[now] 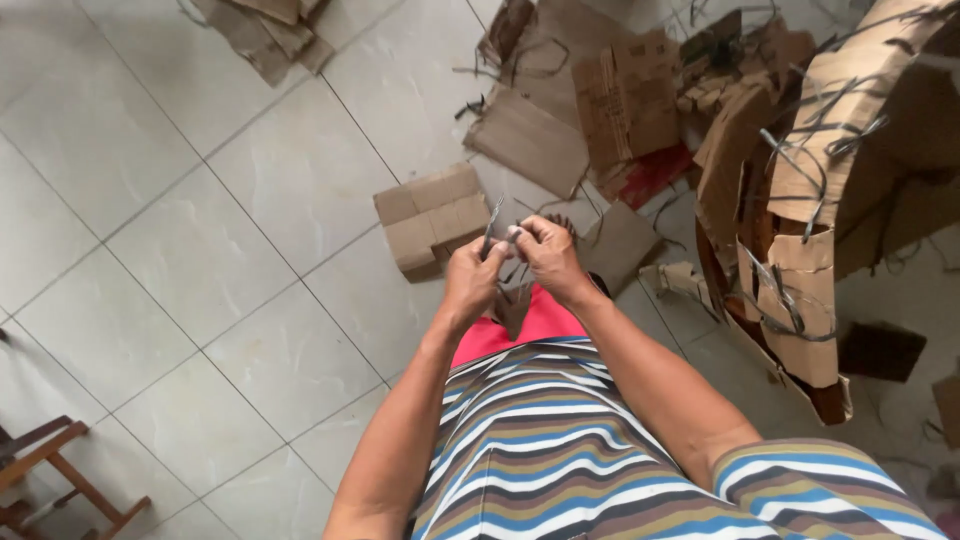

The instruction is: The person is assembling a large curved cardboard structure by threading thin wires through holes and twisting them to secure the pieces together.

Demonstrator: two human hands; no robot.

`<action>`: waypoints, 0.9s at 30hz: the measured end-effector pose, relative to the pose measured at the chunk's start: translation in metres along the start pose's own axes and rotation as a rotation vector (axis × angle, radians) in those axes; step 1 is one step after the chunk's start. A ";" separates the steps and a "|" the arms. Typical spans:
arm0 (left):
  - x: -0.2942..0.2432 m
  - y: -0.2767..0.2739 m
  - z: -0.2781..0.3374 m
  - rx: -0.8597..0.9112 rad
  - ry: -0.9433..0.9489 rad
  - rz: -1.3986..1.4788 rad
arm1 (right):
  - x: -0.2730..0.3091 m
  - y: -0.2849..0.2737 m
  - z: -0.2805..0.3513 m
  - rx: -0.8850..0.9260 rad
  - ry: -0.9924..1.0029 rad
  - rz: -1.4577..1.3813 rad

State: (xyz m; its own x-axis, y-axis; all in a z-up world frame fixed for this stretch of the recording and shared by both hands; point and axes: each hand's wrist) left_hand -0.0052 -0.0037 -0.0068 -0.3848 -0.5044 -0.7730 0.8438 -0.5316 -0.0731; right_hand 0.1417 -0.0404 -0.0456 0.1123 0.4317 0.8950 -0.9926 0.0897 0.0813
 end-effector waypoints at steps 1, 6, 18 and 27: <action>0.022 0.000 -0.004 0.009 -0.020 0.004 | -0.020 0.002 -0.001 -0.004 0.022 -0.003; 0.120 -0.003 -0.004 -0.007 -0.299 -0.070 | -0.118 -0.005 -0.011 -0.032 0.286 -0.052; 0.352 0.030 0.001 -0.280 -0.415 -0.365 | -0.435 -0.155 -0.145 0.004 0.676 0.876; 0.367 0.003 -0.018 -0.560 -0.358 -0.512 | -0.586 -0.158 -0.249 0.059 0.518 1.102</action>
State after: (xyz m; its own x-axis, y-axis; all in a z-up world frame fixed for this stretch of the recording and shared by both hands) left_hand -0.1370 -0.1783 -0.3025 -0.7869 -0.5281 -0.3193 0.5571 -0.3853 -0.7356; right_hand 0.2435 -0.0840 -0.6925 -0.7999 0.5593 0.2173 -0.5669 -0.5858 -0.5792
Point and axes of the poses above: each hand's wrist, its own z-axis away from the middle knuckle, its own y-axis out of the palm, x = y × z, and after that the axes turned 12 degrees about x, right-handed
